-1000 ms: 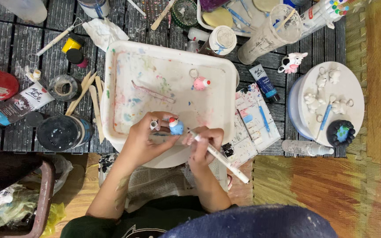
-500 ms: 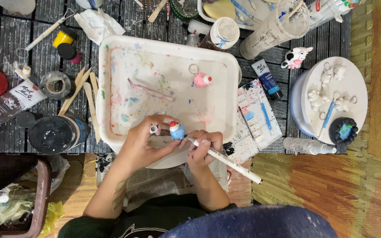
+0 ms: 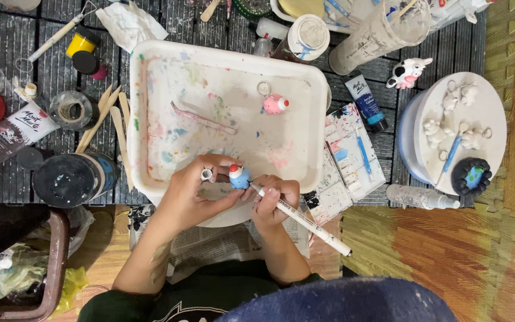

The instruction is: The person paints details on small figurines using a white marker and a red paintbrush. They first add black dots to a pink figurine, then switch to a blue figurine to add similar details before using the brush to apply paint.

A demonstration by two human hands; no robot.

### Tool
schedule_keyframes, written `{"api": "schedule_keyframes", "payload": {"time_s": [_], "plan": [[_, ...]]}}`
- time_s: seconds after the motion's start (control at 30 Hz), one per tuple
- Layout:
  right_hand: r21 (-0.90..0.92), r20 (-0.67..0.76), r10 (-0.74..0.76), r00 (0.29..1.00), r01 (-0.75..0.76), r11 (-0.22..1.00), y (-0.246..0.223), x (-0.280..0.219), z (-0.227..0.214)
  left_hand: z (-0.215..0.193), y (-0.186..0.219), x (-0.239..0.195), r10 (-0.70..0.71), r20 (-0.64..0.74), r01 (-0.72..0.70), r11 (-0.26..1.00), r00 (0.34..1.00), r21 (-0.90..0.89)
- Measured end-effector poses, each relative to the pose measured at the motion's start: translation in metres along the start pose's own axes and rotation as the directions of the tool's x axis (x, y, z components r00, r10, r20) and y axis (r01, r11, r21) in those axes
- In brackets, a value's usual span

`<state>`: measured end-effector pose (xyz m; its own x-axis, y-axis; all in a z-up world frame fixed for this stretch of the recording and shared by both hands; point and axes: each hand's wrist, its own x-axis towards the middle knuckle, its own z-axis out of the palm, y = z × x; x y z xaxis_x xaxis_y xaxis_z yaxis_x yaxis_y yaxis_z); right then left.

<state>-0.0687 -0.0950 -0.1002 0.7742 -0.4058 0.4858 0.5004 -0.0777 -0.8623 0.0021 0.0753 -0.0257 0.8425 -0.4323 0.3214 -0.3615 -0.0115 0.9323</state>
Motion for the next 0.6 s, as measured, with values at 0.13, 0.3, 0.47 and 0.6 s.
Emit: {"api": "schedule_keyframes", "payload": {"time_s": [0.13,0.3,0.47,0.6], "plan": [[0.003,0.0,-0.028,1.0,0.028,1.0,0.0027,0.0009,-0.0002,0.0006,0.001,-0.0002,-0.005,-0.005,0.005,1.0,1.0,0.008],[0.02,-0.001,-0.005,1.0,0.005,1.0,0.0014,0.0004,0.0004,0.0003,0.0001,-0.0008,-0.003,0.002,0.003,1.0,1.0,0.012],[0.015,-0.004,0.006,1.0,-0.006,1.0,0.0003,0.0008,0.0008,0.0003,-0.0003,-0.0012,0.003,0.001,-0.003,1.0,1.0,-0.013],[0.025,-0.001,0.014,1.0,-0.014,1.0,-0.0002,-0.0001,0.0002,0.0004,-0.0001,-0.0011,0.02,-0.011,-0.02,0.999,1.0,0.026]]}}
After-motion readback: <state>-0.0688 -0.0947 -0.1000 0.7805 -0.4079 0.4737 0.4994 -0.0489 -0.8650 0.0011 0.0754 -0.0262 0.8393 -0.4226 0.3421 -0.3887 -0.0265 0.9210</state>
